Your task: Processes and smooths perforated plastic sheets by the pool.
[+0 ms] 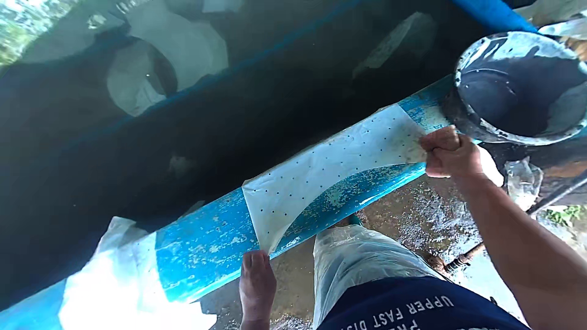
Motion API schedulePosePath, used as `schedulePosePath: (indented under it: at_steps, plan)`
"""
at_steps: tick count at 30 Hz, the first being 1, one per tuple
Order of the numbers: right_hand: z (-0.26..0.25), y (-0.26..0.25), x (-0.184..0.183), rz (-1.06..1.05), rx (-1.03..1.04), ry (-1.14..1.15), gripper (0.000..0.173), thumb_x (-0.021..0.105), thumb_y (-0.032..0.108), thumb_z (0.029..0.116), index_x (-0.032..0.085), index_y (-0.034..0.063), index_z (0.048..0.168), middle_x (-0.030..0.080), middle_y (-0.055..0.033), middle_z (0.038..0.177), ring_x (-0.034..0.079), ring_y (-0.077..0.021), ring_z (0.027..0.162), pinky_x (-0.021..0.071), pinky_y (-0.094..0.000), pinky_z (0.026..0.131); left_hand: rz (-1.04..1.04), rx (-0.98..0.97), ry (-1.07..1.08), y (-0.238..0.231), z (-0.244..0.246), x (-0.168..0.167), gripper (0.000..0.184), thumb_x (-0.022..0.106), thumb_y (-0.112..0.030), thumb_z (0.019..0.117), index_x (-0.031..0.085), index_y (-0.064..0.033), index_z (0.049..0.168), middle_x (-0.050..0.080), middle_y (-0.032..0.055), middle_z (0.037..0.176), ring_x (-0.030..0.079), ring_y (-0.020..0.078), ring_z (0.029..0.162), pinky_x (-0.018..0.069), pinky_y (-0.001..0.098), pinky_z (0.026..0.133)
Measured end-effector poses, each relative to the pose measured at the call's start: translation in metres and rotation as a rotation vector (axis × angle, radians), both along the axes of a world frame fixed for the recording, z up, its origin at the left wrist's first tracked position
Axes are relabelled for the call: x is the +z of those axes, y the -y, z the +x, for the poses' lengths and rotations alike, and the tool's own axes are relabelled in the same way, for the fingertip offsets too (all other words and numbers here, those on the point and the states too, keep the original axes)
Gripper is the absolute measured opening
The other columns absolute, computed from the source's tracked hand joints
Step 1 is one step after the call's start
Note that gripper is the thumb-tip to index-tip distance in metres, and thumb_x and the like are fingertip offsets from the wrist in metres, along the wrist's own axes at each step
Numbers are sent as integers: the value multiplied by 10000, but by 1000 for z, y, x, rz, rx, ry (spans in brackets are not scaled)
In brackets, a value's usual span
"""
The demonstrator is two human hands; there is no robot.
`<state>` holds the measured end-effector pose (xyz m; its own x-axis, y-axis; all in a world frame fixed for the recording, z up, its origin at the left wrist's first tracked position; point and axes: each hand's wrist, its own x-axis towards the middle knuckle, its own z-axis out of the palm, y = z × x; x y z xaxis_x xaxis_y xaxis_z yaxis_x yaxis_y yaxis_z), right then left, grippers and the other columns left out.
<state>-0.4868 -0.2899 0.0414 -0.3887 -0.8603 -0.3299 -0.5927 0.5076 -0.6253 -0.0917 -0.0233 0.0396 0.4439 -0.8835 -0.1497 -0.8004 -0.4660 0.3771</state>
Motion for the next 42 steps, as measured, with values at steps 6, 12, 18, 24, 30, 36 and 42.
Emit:
schedulePosePath:
  at_steps: [6,12,18,24,30,36,42]
  plan:
    - [-45,-37,29,113,176,-233,564,693,130,981,478,33,1493,573,-378,1329,562,-551,1229,412,-741,1000,143,12,-247,-45,-25,-10,214,530,-20,1015,663,137,1072,642,327,1179,648,462,1115,525,563,961]
    - [34,-51,46,-77,612,-454,498,704,144,965,571,-42,1408,416,-431,1471,446,-663,1287,353,-793,1019,-169,296,-636,-49,-25,-47,534,640,-106,907,470,189,1318,602,336,1266,641,319,1143,528,415,976]
    - [266,-94,-13,-445,1375,6,401,684,167,955,644,134,1353,637,-197,1323,626,-408,1169,533,-577,908,-6,577,-423,5,-27,-32,396,662,-214,1005,581,140,1161,670,251,957,663,294,853,540,470,793]
    - [239,-26,-63,-512,1252,-158,363,596,117,1013,650,111,1373,648,-156,1385,613,-377,1274,484,-586,1045,-53,593,-412,7,-38,-44,366,749,-71,913,552,131,1147,652,205,903,655,222,803,548,387,752]
    - [41,107,-31,-6,235,-455,629,648,174,950,438,0,1516,355,-418,1512,395,-624,1364,377,-751,1044,-66,625,-508,4,-26,-45,315,773,-83,897,571,85,1071,632,106,813,610,100,700,525,280,680]
    - [229,10,-25,-218,816,-306,454,566,11,977,567,1,1431,543,-324,1424,519,-519,1312,436,-634,1050,-49,621,-549,7,-15,-42,202,706,-117,962,570,27,923,501,-8,660,465,29,545,424,206,560]
    - [357,-106,-26,-67,1460,98,591,604,-2,984,447,101,1545,481,-300,1458,523,-507,1269,524,-599,908,-147,623,-538,4,-24,-45,201,702,-79,954,563,64,985,548,10,680,505,12,572,452,191,579]
